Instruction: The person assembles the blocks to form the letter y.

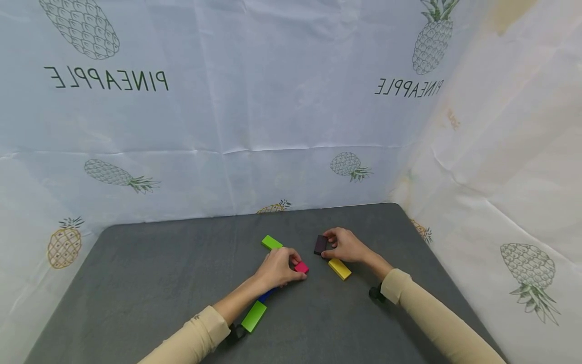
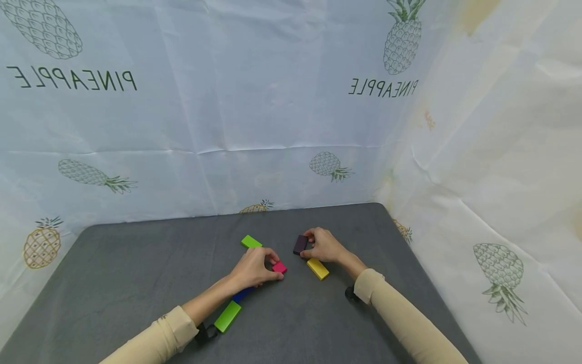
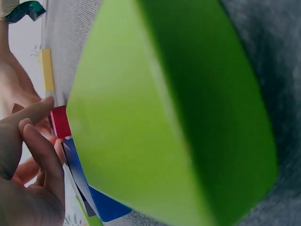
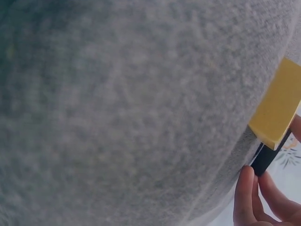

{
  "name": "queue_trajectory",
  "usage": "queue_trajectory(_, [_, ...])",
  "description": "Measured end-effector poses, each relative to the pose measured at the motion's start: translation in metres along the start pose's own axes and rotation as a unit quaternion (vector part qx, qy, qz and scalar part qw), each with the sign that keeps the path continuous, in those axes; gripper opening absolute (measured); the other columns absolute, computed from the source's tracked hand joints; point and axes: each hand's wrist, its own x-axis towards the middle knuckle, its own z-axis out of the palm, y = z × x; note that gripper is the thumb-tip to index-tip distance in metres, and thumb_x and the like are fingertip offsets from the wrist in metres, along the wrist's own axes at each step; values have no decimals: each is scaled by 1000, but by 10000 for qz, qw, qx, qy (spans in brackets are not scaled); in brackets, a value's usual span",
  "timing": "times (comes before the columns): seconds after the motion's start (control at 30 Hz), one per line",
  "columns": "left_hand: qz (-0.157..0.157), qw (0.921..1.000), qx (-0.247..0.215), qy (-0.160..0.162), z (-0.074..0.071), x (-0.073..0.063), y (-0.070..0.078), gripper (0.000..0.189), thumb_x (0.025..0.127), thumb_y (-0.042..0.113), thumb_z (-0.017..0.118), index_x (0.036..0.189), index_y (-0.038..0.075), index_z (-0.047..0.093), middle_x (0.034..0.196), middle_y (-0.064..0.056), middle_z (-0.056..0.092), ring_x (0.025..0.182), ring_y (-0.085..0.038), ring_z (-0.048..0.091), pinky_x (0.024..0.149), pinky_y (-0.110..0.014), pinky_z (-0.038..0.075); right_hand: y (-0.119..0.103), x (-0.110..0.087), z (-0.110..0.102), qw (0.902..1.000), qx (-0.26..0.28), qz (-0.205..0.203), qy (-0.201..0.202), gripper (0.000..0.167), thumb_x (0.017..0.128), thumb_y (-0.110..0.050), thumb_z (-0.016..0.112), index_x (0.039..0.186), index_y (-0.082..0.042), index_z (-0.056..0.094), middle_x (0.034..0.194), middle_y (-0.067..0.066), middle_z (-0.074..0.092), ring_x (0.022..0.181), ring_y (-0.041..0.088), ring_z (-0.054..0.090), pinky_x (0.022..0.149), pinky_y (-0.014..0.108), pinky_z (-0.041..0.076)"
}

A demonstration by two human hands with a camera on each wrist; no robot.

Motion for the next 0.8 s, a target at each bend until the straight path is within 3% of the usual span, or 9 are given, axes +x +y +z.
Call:
queue_trajectory(0.1, [-5,9998,-179,56,3,1,-4,40,85,45,93,107,15,78,95,4,77,44,1,58,45,-22,51,0,1,0,10000,26,-19,15,64,92,-23,86,141,10,63,133,26,70,114,32,73,99,46,64])
queue_trajectory(0.13, [-57,9997,-250,54,1,0,1,37,87,42,93,106,14,78,93,3,76,43,-1,59,44,-24,51,-1,1,1,10000,33,-21,20,64,92,-23,86,141,10,63,133,26,71,114,32,73,99,45,64])
queue_trajectory(0.23, [-213,9988,-450,-1,5,2,-7,25,90,39,90,102,21,78,83,10,74,41,-6,62,42,-28,53,-4,2,1,10000,54,-32,7,63,92,-24,86,140,9,64,132,25,71,114,31,73,99,44,64])
queue_trajectory(0.37, [-206,9983,-553,33,2,-1,-2,15,93,32,88,98,20,80,70,9,70,39,-4,60,40,-25,52,-12,0,4,10000,59,-22,-56,62,92,-25,86,139,8,65,131,23,72,114,29,73,100,45,64])
queue_trajectory(0.57, [-207,9989,-368,178,-18,-13,43,8,93,11,86,95,4,83,75,-9,75,37,-1,52,38,-22,47,-21,-1,10,9998,0,-164,-133,61,91,-26,88,137,7,66,128,22,73,112,29,74,98,44,64])
queue_trajectory(0.8, [-437,9986,-273,116,-20,-13,47,6,92,9,86,94,5,84,68,-7,74,37,-1,50,39,-23,47,-26,1,18,9993,-87,-265,-261,60,91,-27,89,137,5,67,126,19,73,111,27,73,98,44,64])
